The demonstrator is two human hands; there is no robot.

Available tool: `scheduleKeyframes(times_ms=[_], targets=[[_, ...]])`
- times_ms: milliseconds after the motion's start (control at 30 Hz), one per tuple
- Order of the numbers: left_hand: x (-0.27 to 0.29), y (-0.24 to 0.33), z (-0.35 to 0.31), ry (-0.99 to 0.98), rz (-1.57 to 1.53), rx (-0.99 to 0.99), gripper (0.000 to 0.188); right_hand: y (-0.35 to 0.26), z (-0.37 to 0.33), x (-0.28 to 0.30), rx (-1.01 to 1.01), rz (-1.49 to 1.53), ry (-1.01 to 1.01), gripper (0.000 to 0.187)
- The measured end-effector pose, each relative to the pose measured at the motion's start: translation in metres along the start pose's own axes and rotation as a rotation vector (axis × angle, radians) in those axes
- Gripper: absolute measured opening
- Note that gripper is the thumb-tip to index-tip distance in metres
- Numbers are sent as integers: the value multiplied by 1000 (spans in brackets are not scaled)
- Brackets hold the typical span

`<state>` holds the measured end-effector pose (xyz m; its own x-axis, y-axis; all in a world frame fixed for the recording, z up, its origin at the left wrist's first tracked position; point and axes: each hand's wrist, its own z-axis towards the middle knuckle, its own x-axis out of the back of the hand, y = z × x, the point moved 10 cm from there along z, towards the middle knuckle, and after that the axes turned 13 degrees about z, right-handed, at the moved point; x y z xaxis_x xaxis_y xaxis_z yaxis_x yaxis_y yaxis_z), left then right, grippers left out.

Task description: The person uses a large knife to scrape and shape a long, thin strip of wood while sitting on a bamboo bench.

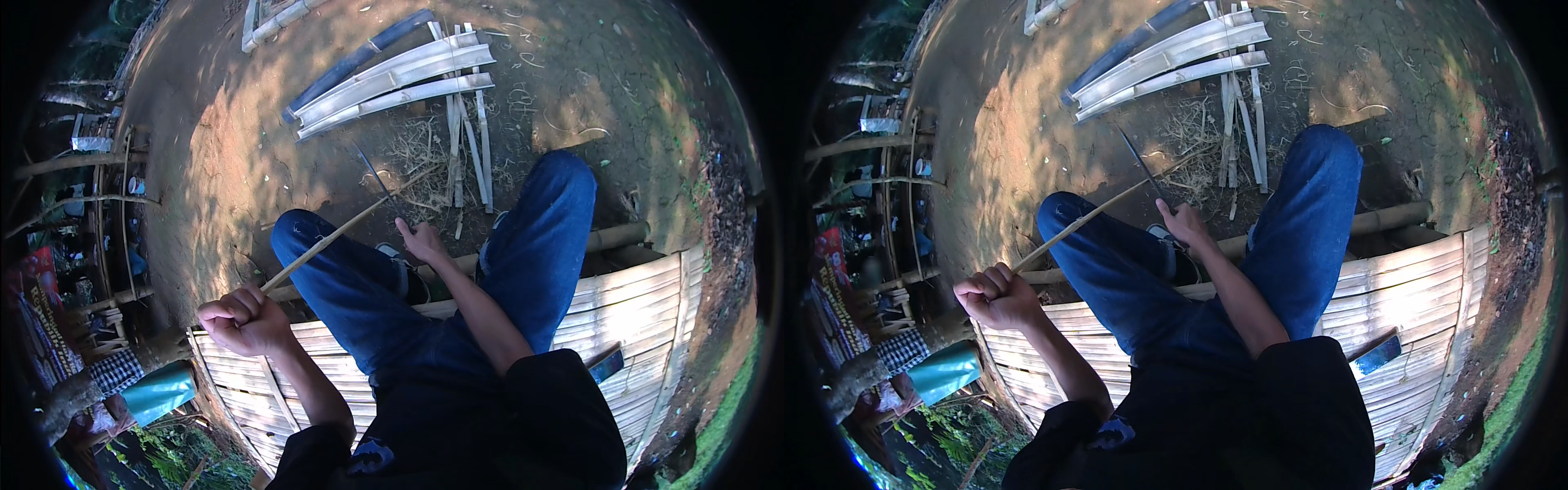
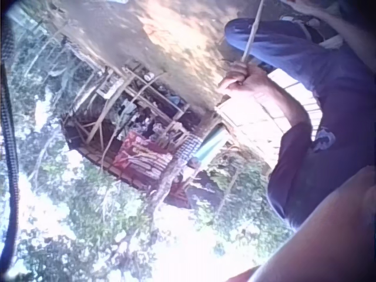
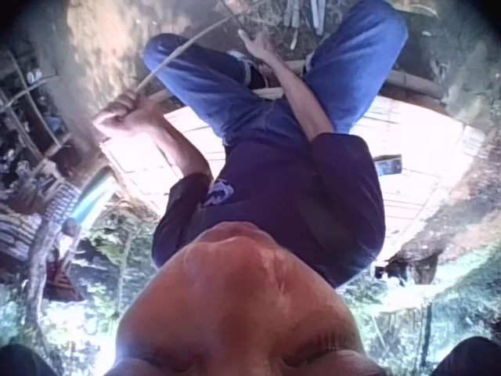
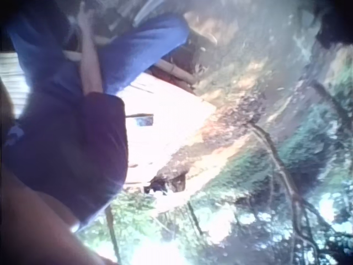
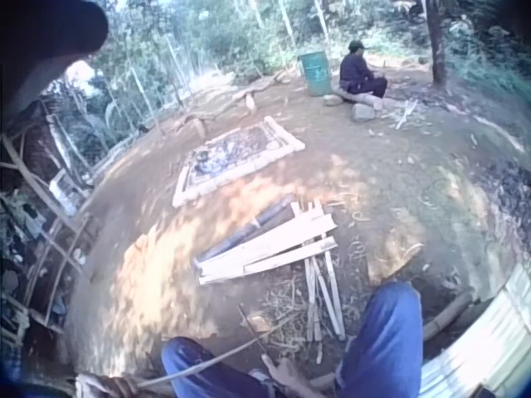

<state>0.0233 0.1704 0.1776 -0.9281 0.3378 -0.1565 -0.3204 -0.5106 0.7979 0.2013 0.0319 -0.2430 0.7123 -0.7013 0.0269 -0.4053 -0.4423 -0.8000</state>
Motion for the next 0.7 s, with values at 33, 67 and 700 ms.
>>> scheduleKeyframes(times_ms=[33,67,700], targets=[[4,1,0,35,24,-12,19,-12,-2,2,63,-111,25,74],[8,0,-1,70,45,-15,19,-12,-5,0,38,-82,4,74],[15,4,-10,135,82,-21,17,-7,7,25,-188,-137,38,79]])
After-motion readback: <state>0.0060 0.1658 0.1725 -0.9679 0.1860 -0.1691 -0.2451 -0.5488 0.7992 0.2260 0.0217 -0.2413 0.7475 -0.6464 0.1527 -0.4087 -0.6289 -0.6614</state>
